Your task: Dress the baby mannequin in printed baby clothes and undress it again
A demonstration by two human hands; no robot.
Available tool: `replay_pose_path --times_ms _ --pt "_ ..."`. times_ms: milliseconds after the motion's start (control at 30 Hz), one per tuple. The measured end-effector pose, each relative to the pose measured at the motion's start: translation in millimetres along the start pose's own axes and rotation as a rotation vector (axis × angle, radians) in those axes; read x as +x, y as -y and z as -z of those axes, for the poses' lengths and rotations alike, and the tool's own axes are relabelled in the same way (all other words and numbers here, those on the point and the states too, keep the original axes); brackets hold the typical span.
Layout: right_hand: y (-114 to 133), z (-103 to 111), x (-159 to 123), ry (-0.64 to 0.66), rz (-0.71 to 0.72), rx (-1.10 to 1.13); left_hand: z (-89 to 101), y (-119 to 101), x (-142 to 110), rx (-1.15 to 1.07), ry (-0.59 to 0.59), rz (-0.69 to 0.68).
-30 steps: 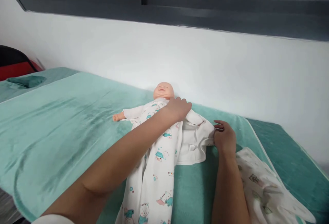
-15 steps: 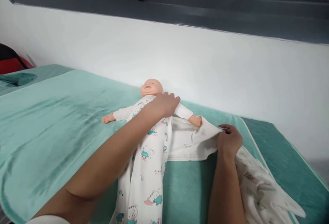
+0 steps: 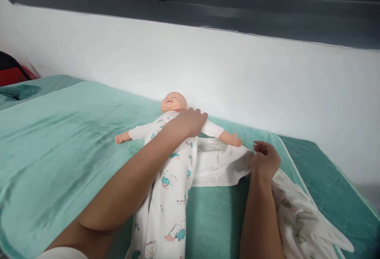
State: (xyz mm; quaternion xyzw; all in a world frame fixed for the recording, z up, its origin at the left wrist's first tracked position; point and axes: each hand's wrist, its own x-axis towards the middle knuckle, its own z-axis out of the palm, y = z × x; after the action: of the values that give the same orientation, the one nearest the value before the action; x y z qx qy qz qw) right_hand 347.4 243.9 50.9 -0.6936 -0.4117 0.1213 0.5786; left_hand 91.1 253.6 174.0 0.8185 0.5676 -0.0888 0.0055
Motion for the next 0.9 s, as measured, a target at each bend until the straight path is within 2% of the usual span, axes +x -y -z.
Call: replay_pose_path --times_ms 100,167,300,400,467,567,633,733,800,900 --pt "-1 -7 2 -0.102 0.013 0.272 -8.7 -19 13 -0.012 0.047 -0.004" --pt "-1 -13 1 -0.110 0.020 0.337 -15.5 -35 22 -0.023 0.087 -0.004" --pt "6 -25 -12 0.053 0.091 0.245 -25.1 -68 30 -0.029 0.118 -0.074" --pt "17 -34 -29 0.213 0.171 0.146 -27.8 -77 24 -0.044 0.077 -0.154" --pt "26 -41 -42 0.326 0.193 0.151 -30.9 -70 13 -0.066 0.007 -0.202" --pt "37 -51 -61 0.504 0.254 0.203 -43.7 -40 -8 -0.142 -0.170 -0.218" --pt "42 -57 -73 0.618 0.332 0.193 -58.1 -13 -21 -0.244 -0.321 -0.140" --pt "47 -63 -86 0.733 0.460 0.128 -80.3 18 -34 -0.442 -0.538 0.066" --pt "48 -65 -91 0.751 0.494 0.109 -89.7 26 -37 -0.516 -0.601 0.154" --pt "48 -67 -95 0.751 0.459 0.121 -93.8 22 -35 -0.516 -0.637 0.162"
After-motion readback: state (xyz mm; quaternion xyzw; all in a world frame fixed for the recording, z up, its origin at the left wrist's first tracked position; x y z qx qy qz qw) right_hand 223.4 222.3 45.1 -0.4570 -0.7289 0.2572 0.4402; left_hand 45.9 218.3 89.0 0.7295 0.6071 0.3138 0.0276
